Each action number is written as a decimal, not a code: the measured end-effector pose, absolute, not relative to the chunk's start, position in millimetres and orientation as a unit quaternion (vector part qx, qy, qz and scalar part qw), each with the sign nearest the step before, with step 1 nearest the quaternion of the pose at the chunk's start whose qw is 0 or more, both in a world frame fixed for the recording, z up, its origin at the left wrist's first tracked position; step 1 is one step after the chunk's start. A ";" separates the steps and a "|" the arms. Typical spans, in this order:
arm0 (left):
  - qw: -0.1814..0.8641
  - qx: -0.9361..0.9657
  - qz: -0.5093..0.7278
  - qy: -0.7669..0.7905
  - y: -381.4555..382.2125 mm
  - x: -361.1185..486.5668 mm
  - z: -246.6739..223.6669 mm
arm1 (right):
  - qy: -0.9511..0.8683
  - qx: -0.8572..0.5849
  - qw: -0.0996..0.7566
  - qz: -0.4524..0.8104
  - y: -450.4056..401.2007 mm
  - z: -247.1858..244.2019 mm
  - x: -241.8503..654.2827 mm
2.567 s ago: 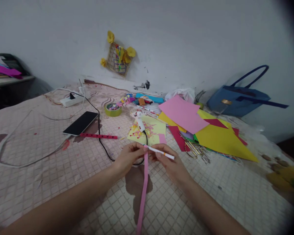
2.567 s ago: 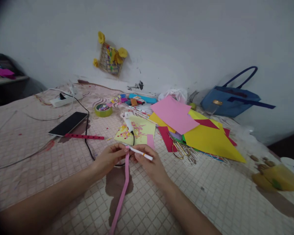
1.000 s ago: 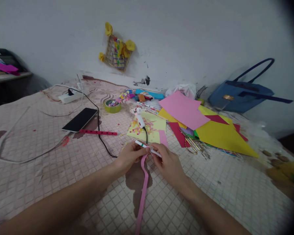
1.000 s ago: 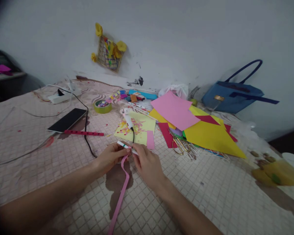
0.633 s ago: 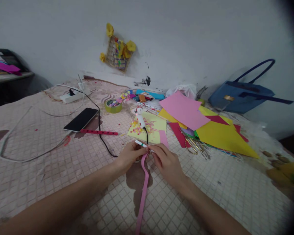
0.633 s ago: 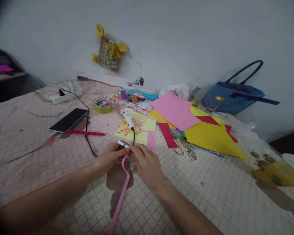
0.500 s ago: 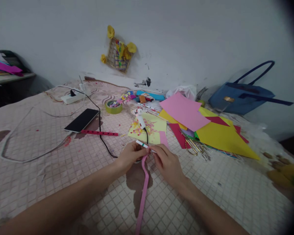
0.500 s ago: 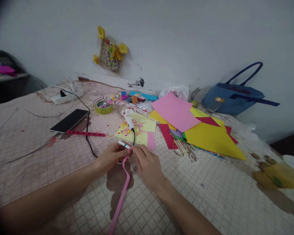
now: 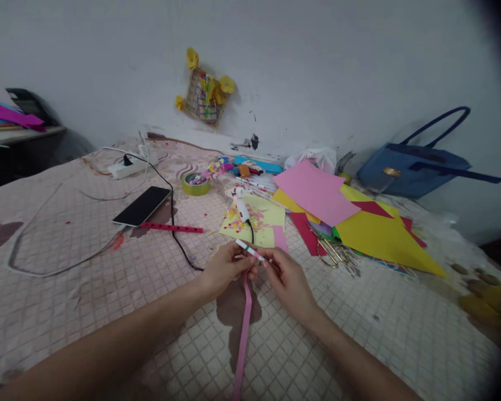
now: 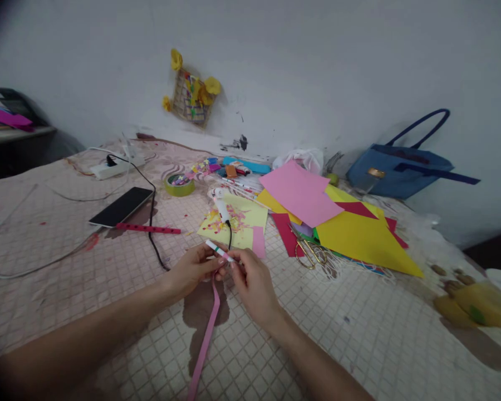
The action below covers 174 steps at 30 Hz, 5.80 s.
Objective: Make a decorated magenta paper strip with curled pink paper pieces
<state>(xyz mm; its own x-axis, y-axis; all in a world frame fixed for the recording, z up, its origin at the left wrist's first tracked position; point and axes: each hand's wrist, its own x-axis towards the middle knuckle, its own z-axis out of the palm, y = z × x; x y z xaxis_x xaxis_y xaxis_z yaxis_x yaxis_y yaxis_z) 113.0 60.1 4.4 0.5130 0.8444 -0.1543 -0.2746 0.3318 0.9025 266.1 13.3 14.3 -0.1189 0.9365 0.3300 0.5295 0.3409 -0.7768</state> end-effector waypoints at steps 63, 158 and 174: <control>0.657 0.565 0.350 0.355 69.2 108.3 3.5 | -0.762 -0.508 0.394 0.081 8.0 11.2 264.5; 0.704 0.532 0.393 0.259 65.9 113.5 1.9 | -0.471 -0.419 0.515 0.581 13.2 16.8 260.9; 0.681 0.546 0.382 0.304 67.6 113.0 -4.4 | -0.586 -0.509 0.481 0.409 10.2 14.7 264.1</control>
<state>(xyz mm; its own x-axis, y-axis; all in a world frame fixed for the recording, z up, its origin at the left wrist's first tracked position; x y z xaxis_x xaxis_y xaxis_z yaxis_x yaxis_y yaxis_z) 113.0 67.6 -4.4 0.5232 0.8522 0.0029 -0.1878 0.1120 0.9758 264.1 10.2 14.7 -0.0205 0.9889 0.1474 0.2036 0.1485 -0.9677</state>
